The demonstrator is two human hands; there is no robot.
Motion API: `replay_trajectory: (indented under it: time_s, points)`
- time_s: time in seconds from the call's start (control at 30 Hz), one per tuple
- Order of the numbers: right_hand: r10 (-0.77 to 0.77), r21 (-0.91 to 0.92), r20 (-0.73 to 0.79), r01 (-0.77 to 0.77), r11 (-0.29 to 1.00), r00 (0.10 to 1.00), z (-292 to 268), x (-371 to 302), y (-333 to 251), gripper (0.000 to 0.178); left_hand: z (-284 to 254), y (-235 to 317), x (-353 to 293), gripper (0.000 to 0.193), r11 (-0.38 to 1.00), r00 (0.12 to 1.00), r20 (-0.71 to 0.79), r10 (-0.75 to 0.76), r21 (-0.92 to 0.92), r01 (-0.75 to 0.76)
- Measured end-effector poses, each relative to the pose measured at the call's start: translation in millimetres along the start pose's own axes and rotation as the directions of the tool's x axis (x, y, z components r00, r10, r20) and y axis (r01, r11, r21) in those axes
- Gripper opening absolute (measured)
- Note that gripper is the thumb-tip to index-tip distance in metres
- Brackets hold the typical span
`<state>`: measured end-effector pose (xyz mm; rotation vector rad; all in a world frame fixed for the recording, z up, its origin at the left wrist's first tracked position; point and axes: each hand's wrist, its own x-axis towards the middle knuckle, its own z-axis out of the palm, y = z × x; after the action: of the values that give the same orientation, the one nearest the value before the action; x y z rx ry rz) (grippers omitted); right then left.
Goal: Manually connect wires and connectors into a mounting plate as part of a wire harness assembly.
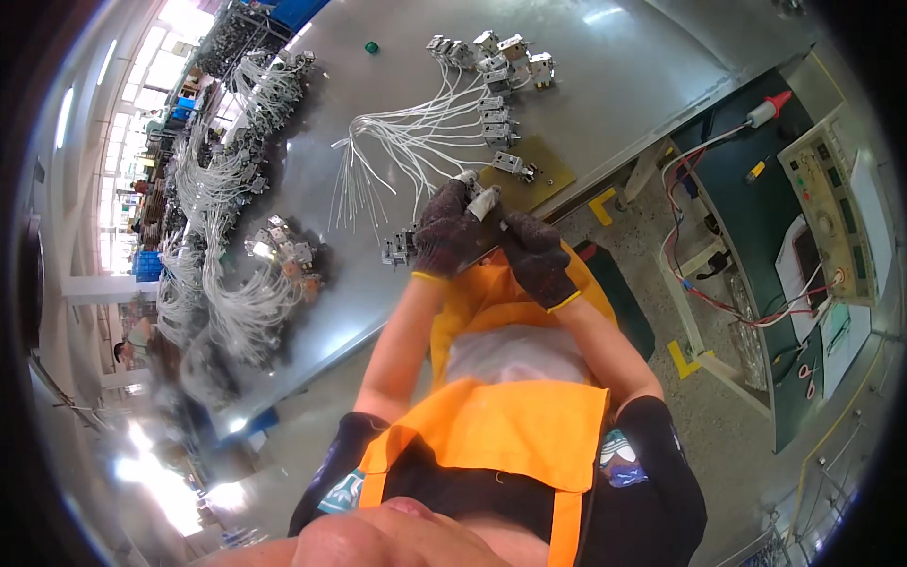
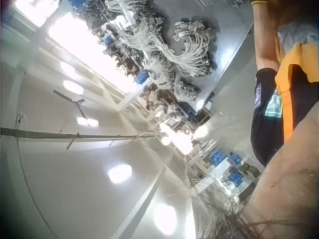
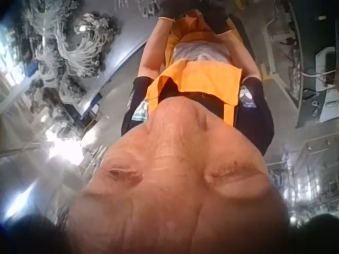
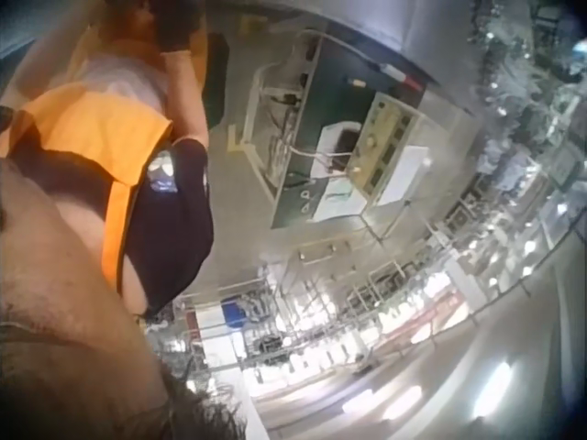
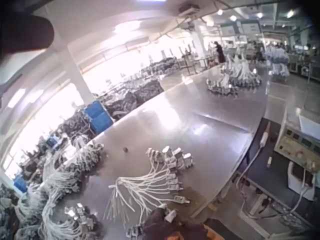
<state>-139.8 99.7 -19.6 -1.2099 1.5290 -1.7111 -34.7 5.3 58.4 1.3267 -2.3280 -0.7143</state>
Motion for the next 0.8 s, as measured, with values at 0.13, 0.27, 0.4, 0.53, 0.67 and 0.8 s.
replay_trajectory:
  time_s: [0.13,0.27,0.4,0.53,0.67,0.8]
  points:
    - [-0.503,-0.515,0.352,0.612,0.600,0.789,-18,20,-30,0.012,2,-13,3,0.054,0.973,0.993,0.041,-0.111,-0.199,0.117]
    - [-0.519,-0.484,0.427,0.671,0.561,0.741,-20,24,-29,0.010,31,-52,2,0.047,0.930,0.908,-0.217,0.357,0.168,-0.326]
    - [0.518,0.349,0.268,-0.583,0.734,0.812,-7,8,-38,0.013,28,-44,-7,0.046,0.970,0.957,-0.163,0.242,0.021,-0.242]
    - [0.341,0.093,0.100,-0.350,0.932,0.935,2,-6,-36,0.017,7,-18,-18,0.053,0.994,0.989,-0.147,0.026,-0.099,-0.041]
    - [0.183,0.079,0.019,-0.184,0.980,0.983,-8,20,-32,0.015,27,-55,-21,0.056,0.833,0.991,-0.129,-0.030,-0.551,-0.046]
    - [-0.173,-0.225,0.011,0.171,0.959,0.985,-34,36,11,0.023,18,-34,-18,0.054,0.927,0.980,-0.193,0.044,-0.359,-0.112]
